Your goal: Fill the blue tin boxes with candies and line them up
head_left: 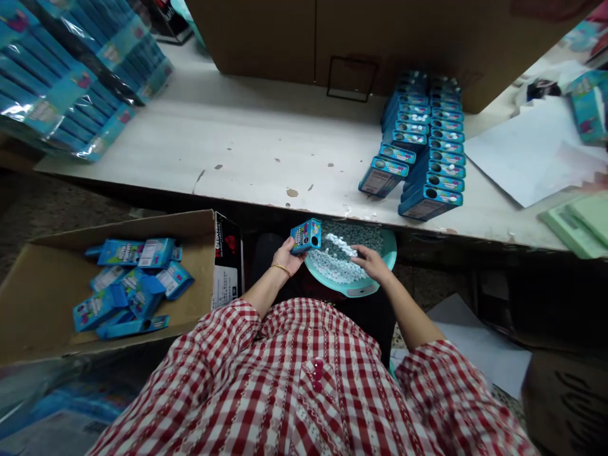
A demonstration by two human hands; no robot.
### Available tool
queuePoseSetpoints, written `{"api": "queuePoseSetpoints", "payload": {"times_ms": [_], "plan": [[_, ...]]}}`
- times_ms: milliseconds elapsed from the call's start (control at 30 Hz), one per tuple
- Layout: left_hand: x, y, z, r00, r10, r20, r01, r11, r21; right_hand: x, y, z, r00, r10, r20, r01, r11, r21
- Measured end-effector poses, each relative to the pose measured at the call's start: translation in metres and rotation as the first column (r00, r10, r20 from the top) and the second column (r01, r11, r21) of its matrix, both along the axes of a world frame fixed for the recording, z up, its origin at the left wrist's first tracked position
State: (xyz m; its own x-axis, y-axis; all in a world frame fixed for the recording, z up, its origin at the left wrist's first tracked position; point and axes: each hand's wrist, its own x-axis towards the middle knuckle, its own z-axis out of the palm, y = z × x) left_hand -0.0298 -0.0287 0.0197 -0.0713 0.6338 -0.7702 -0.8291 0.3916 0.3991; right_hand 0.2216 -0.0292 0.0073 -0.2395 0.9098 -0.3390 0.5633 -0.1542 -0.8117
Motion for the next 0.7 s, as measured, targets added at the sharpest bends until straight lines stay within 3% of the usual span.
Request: {"api": "queuePoseSetpoints", "payload": {"times_ms": [100,200,267,367,433,500,600,700], "plan": [[0.011,0.000,0.005,1.000,-0.009,0.011,0.009,1.000,0.014,0.014,-0.001,0.041,0.999,0.044,-0.033,-0.043,0.998,0.036],[0.021,-0.001,0.006,0.999,-0.027,0.022,0.027,1.000,0.010,0.011,0.001,0.086,0.974,0.171,0.148,-0.186,0.978,0.094],[0.026,-0.001,0.005,0.999,-0.030,0.019,0.030,1.000,-0.003,0.000,0.003,0.114,0.884,0.256,0.392,-0.307,0.949,0.074],[0.028,-0.002,0.003,0.999,-0.033,0.013,0.033,0.999,-0.020,-0.022,0.007,0.145,0.640,0.309,0.704,-0.417,0.909,-0.019],[0.028,-0.002,0.002,0.999,-0.039,0.012,0.040,0.999,-0.023,-0.035,0.008,0.157,0.513,0.318,0.797,-0.458,0.887,-0.060],[0.028,-0.002,0.001,0.999,-0.046,0.012,0.046,0.999,-0.020,-0.047,0.009,0.165,0.441,0.325,0.837,-0.498,0.864,-0.073],[0.029,-0.001,0.001,0.999,-0.043,0.009,0.043,0.999,-0.017,-0.059,0.008,0.174,0.380,0.322,0.867,-0.534,0.842,-0.079],[0.029,-0.001,0.002,0.999,-0.042,0.011,0.042,0.999,-0.024,-0.060,0.004,0.180,0.375,0.322,0.869,-0.542,0.837,-0.076]]}}
